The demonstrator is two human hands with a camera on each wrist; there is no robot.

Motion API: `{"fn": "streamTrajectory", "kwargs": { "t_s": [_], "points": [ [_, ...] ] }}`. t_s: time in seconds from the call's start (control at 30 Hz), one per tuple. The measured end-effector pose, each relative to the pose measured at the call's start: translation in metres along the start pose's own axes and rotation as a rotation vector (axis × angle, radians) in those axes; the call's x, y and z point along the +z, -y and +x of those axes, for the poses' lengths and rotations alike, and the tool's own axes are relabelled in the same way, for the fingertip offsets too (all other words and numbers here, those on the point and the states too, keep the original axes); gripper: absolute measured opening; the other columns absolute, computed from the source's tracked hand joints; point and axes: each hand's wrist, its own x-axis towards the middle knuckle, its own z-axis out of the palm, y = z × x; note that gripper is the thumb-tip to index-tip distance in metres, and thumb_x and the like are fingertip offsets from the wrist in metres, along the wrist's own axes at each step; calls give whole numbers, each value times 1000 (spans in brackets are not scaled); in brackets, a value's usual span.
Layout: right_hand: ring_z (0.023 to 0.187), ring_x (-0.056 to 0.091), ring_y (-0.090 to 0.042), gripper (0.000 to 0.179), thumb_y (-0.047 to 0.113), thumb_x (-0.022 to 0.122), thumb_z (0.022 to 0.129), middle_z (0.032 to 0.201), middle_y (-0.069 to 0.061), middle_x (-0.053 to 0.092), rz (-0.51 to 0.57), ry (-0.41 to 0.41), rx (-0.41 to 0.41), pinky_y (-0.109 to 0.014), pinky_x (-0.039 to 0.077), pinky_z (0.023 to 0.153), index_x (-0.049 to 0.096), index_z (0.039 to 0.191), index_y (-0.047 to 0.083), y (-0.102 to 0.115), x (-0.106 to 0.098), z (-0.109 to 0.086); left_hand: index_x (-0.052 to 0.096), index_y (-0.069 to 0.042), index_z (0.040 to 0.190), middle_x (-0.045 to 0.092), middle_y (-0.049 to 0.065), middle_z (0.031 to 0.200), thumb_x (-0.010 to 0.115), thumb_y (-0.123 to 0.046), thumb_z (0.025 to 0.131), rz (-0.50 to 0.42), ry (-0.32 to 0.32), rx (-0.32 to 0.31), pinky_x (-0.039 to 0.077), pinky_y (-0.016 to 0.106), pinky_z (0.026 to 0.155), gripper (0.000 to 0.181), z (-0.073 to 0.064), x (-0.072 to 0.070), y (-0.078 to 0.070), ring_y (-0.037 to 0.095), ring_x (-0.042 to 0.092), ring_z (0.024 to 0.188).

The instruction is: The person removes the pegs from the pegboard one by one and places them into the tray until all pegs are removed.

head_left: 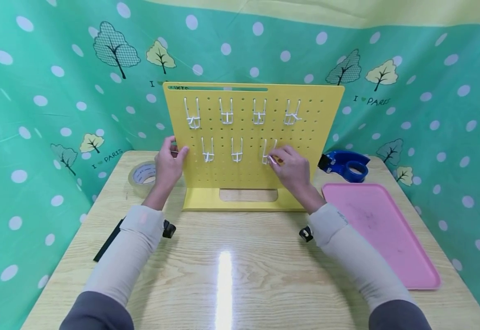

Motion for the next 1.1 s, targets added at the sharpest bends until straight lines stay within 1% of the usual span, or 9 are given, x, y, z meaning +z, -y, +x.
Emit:
{"fn": "streamTrajectory", "kwargs": {
  "t_s": [0.23,0.3,0.43,0.5,0.63,0.73,0.83,0.93,1.1],
  "points": [
    [74,71,-23,9,16,79,89,89,-8,73,47,114,73,-33,60,62,77,92,8,-12,-30,-10,53,-12,137,67,17,108,63,-29,102,9,9,-9,55,35,77,40,1,1,1,27,65,96],
    [74,71,-23,8,14,80,88,88,-8,73,56,141,91,-35,60,63,77,91,7,-19,-40,-16,53,-11,137,66,17,108,63,-29,102,12,8,-6,54,34,77,40,1,1,0,28,65,96],
    [74,72,-23,7,12,81,86,88,-8,74,30,219,128,-38,60,64,77,89,8,-37,-64,-29,53,-10,136,66,18,108,63,-28,102,18,6,6,54,32,77,40,0,0,-1,28,65,97],
    [74,72,-23,6,13,81,86,87,-8,74,1,279,150,-39,60,65,77,89,9,-48,-77,-35,53,-11,136,67,18,108,63,-29,102,20,7,10,53,31,77,40,-1,-1,-1,27,65,97],
    [77,72,-25,6,15,78,89,88,-8,74,-25,428,202,-43,59,68,77,93,11,-74,-100,-44,53,-11,136,67,18,108,63,-28,102,18,5,16,52,29,75,39,-2,-2,-2,27,64,96],
    [82,70,-25,6,16,76,91,92,-7,75,-19,550,243,-41,59,73,77,95,12,-95,-114,-50,52,-10,136,67,18,108,63,-28,102,13,5,20,52,29,75,39,-2,-3,-2,27,64,95],
    [85,65,-22,7,17,75,92,94,-6,73,-10,663,292,-34,56,74,77,97,12,-115,-122,-57,52,-11,136,67,18,108,63,-28,102,11,10,23,52,29,75,39,-2,-3,-1,27,64,95],
    [84,62,-19,11,20,75,93,94,-6,73,-11,750,339,-29,52,70,77,100,12,-132,-125,-64,52,-11,136,67,18,108,63,-28,102,10,11,25,52,29,76,40,-1,-3,-1,27,64,95],
    [77,60,-17,12,23,73,94,91,-4,73,-8,850,446,-29,49,66,76,99,12,-151,-125,-77,52,-11,136,67,18,108,63,-29,102,16,13,23,52,29,76,40,-1,-1,1,27,65,95]
  ]
}}
